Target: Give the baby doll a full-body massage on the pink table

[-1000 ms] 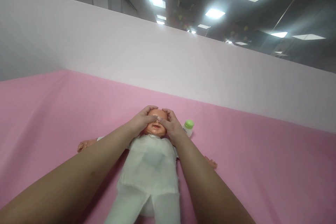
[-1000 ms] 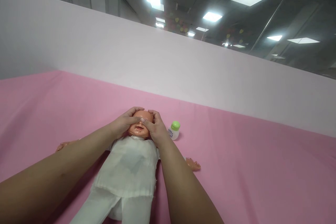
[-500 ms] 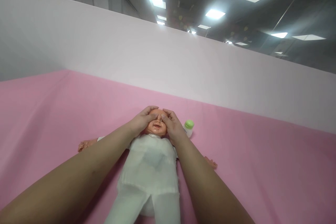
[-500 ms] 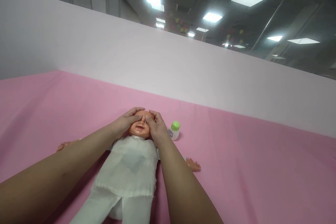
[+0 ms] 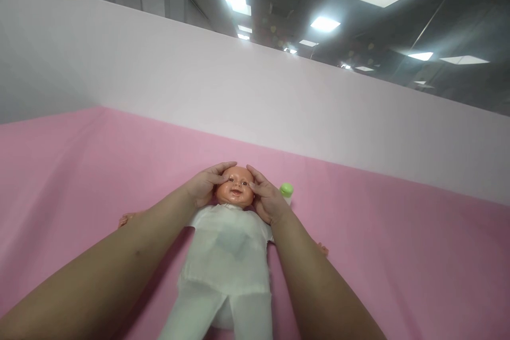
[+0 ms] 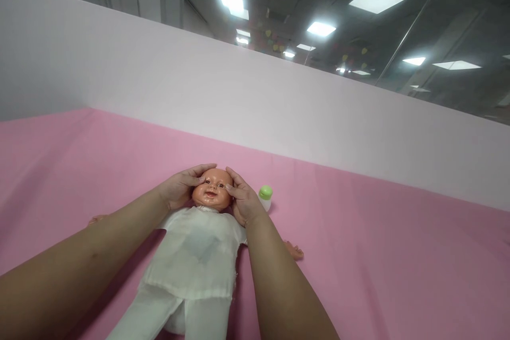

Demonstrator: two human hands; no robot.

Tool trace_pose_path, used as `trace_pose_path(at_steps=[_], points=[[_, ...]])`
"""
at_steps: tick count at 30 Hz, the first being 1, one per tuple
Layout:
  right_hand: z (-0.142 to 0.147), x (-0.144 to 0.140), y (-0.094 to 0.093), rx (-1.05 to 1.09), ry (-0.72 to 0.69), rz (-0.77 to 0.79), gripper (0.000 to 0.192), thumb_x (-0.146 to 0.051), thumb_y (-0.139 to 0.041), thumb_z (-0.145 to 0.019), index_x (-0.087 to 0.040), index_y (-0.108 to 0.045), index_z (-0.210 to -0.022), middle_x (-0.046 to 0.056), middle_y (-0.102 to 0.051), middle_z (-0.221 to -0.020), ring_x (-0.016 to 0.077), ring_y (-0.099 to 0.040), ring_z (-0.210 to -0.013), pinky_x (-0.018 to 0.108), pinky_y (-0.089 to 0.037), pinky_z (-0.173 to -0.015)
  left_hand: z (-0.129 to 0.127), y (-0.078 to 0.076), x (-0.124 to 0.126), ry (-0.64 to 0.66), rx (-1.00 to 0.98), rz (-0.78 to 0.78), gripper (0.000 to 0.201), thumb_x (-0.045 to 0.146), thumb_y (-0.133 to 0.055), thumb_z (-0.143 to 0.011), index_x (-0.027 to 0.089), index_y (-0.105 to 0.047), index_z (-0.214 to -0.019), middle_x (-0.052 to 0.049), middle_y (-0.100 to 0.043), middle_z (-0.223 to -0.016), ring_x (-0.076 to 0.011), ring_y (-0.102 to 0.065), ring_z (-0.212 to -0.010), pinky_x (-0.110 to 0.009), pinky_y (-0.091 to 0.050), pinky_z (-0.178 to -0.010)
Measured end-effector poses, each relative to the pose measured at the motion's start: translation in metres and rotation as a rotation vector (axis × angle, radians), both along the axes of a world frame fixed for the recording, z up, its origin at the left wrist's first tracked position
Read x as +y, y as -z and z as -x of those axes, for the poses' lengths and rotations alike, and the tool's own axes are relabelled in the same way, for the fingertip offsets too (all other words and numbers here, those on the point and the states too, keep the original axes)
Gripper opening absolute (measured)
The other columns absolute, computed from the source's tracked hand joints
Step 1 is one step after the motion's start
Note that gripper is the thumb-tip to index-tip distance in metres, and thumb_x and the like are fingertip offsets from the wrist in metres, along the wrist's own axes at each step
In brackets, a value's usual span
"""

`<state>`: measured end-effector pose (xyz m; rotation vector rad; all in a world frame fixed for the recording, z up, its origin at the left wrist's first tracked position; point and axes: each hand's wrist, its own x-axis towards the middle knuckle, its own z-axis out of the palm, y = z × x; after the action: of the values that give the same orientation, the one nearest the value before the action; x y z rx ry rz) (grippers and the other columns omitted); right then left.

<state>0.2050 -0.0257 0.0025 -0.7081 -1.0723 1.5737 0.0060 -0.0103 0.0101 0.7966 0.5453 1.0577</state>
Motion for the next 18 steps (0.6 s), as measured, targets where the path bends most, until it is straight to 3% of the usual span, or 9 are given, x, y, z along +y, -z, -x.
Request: trace_pose_path(at_steps=[4, 9, 13, 18], points=[[-0.005, 0.001, 0.002, 0.017, -0.017, -0.001, 0.069, -0.029, -0.087, -0.068, -0.031, -0.064, -0.133, 0.006, -0.061, -0.144, 0.0288, -0.056, -0.134, 0.053, -0.041, -0.117, 0.001, -0.002, -0.002, -0.023, -0.004, 0.028, 0.070, 0.010, -0.080, -0.067, 0.019, -0.063, -0.134, -0.015, -0.072, -0.120, -0.0307, -0.072, -0.100, -0.047, -0.058, -0.091], [0.001, 0.000, 0.002, 0.001, 0.028, 0.005, 0.070, -0.032, -0.083, -0.072, -0.030, -0.060, -0.138, 0.006, -0.068, -0.134, 0.0294, -0.062, -0.126, 0.052, -0.044, -0.114, -0.004, -0.003, -0.002, -0.023, 0.014, -0.018, 0.069, 0.016, -0.079, -0.069, 0.018, -0.059, -0.136, -0.016, -0.070, -0.121, -0.0303, -0.071, -0.101, -0.043, -0.058, -0.090], [0.009, -0.001, -0.001, -0.103, 0.063, -0.028, 0.075, -0.039, -0.082, -0.075, -0.030, -0.052, -0.143, 0.007, -0.066, -0.135, 0.0298, -0.064, -0.123, 0.051, -0.048, -0.109, -0.010, -0.002, -0.001, -0.040, 0.117, -0.078, 0.066, 0.021, -0.078, -0.074, 0.021, -0.055, -0.136, -0.012, -0.071, -0.111, -0.0266, -0.072, -0.092, -0.039, -0.059, -0.084], [0.012, 0.001, 0.000, -0.262, 0.178, -0.120, 0.069, -0.043, -0.086, -0.069, -0.027, -0.058, -0.130, 0.007, -0.068, -0.123, 0.0281, -0.068, -0.111, 0.048, -0.054, -0.100, -0.014, -0.004, 0.000, -0.052, 0.285, -0.166, 0.059, 0.024, -0.079, -0.074, 0.022, -0.055, -0.128, -0.010, -0.069, -0.108, -0.0282, -0.072, -0.092, -0.039, -0.059, -0.078]])
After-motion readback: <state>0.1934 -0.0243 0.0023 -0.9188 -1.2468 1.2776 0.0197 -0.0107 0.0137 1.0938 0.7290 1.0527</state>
